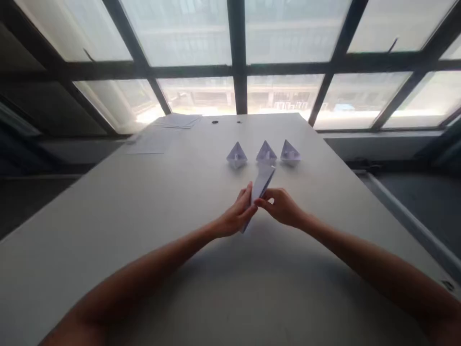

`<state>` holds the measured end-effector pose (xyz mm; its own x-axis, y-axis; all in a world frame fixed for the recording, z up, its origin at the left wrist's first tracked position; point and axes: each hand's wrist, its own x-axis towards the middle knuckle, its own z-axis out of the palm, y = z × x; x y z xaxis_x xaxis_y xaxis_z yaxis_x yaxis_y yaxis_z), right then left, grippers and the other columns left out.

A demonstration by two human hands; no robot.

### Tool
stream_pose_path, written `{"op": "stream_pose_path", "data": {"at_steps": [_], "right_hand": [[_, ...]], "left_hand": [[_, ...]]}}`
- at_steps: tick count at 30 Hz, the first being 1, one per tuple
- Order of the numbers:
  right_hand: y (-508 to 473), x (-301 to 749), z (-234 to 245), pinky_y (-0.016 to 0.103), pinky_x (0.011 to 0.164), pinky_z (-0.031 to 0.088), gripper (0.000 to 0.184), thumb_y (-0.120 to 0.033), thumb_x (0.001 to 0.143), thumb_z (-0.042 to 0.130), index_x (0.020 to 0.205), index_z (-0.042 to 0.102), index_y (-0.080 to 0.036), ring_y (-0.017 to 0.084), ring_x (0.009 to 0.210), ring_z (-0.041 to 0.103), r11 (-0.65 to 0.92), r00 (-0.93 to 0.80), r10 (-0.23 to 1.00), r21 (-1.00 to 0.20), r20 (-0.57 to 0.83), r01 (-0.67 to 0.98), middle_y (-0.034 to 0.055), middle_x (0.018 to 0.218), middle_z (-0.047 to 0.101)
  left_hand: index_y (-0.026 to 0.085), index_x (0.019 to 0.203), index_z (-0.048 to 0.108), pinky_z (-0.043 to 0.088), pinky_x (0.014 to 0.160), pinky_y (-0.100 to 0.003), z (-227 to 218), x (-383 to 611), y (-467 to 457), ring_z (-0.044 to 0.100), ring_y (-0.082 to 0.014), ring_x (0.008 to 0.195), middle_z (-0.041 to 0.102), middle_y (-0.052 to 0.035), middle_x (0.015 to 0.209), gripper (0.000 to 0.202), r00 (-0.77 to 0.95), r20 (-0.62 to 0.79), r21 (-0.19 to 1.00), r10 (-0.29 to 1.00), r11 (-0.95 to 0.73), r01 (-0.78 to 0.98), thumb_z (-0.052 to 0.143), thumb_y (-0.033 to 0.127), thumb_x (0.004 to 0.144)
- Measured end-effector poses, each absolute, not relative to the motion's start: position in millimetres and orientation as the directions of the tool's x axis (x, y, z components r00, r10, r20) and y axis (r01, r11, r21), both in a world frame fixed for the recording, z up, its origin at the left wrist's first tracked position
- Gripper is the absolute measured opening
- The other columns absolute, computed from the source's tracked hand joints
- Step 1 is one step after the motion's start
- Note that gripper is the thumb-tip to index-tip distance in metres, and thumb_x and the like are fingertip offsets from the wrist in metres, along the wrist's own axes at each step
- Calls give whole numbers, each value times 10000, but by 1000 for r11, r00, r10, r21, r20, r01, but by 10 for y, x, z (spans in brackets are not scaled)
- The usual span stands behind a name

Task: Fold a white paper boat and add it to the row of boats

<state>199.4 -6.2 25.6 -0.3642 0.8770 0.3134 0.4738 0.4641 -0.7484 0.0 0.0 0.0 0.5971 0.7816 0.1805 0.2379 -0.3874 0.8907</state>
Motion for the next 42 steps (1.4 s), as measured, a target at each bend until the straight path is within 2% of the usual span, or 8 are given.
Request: {"op": "stream_pose_path", "data": {"at_steps": [5, 9, 13, 18, 26, 32, 37, 42], "right_hand": [[-22, 2010, 228, 250, 619, 434, 302, -418, 897, 640, 749, 726, -168, 167, 642, 641, 456, -392, 871, -786, 297, 417, 42, 711, 732], [-68, 2001, 242, 243, 591, 387, 302, -303, 905, 562, 647, 638, -164, 127, 570, 551, 474, -379, 870, -746, 315, 468, 7, 621, 651], [-137, 1945, 250, 240, 542, 297, 287, -223, 814, 567, 538, 507, -176, 92, 507, 414, 416, -304, 909, -665, 286, 620, -38, 508, 498], [-141, 1875, 289, 259, 522, 230, 236, -324, 809, 599, 620, 527, -202, 104, 520, 381, 234, -97, 963, -602, 251, 763, -33, 565, 541], [-101, 2083, 299, 249, 529, 271, 22, -210, 796, 570, 778, 581, -216, 120, 537, 421, 233, -67, 955, -589, 290, 774, -43, 594, 550], [-17, 2284, -7, 290, 730, 435, 504, -56, 867, 449, 1320, 562, -245, 200, 862, 605, 539, -440, 840, -399, 318, 741, 74, 1047, 686], [-35, 2367, -119, 504, 1067, 343, 564, -255, 888, 632, 1435, 493, -244, 324, 1298, 420, 757, -720, 650, -290, 244, 586, 158, 1456, 470], [-109, 2257, -37, 476, 1044, 363, 377, -414, 854, 728, 1194, 666, -264, 286, 1221, 477, 737, -719, 643, -466, 262, 489, 114, 1301, 585]], "left_hand": [[306, 1582, 235, 261, 1196, -484, 45, 28, -57, 348, -301, 1419, 343, -107, 1549, 616, 666, 212, 908, 715, -396, 136, 373, 517, 1020], [257, 1541, 351, 343, 1131, -475, 18, 10, -54, 471, -301, 1325, 472, -112, 1476, 577, 560, 214, 928, 801, -346, 140, 382, 484, 1011], [131, 1271, 621, 473, 946, -377, 79, 40, 6, 610, -277, 1066, 688, -100, 1143, 459, 409, 211, 887, 888, -350, 302, 474, 443, 968], [124, 1002, 703, 468, 683, -240, 216, 138, 15, 608, -167, 722, 693, -26, 804, 361, 354, 229, 808, 907, -380, 451, 434, 365, 996], [136, 1307, 641, 522, 904, -341, 284, 11, 76, 682, -247, 1013, 751, -86, 1079, 401, 316, 339, 721, 886, -461, 517, 451, 200, 960], [238, 1355, 618, 406, 1122, -425, -19, -188, 209, 493, -254, 1352, 460, -82, 1526, 470, 575, 405, 602, 711, -681, 417, 420, 103, 951], [277, 1439, 514, 392, 1113, -486, -194, -331, 214, 416, -282, 1355, 478, -126, 1460, 524, 779, 294, 295, 553, -828, 477, 486, 96, 948], [214, 1428, 504, 406, 1077, -487, -126, -340, 152, 457, -289, 1242, 542, -149, 1298, 463, 817, 201, 131, 541, -841, 525, 500, 161, 969]]}}
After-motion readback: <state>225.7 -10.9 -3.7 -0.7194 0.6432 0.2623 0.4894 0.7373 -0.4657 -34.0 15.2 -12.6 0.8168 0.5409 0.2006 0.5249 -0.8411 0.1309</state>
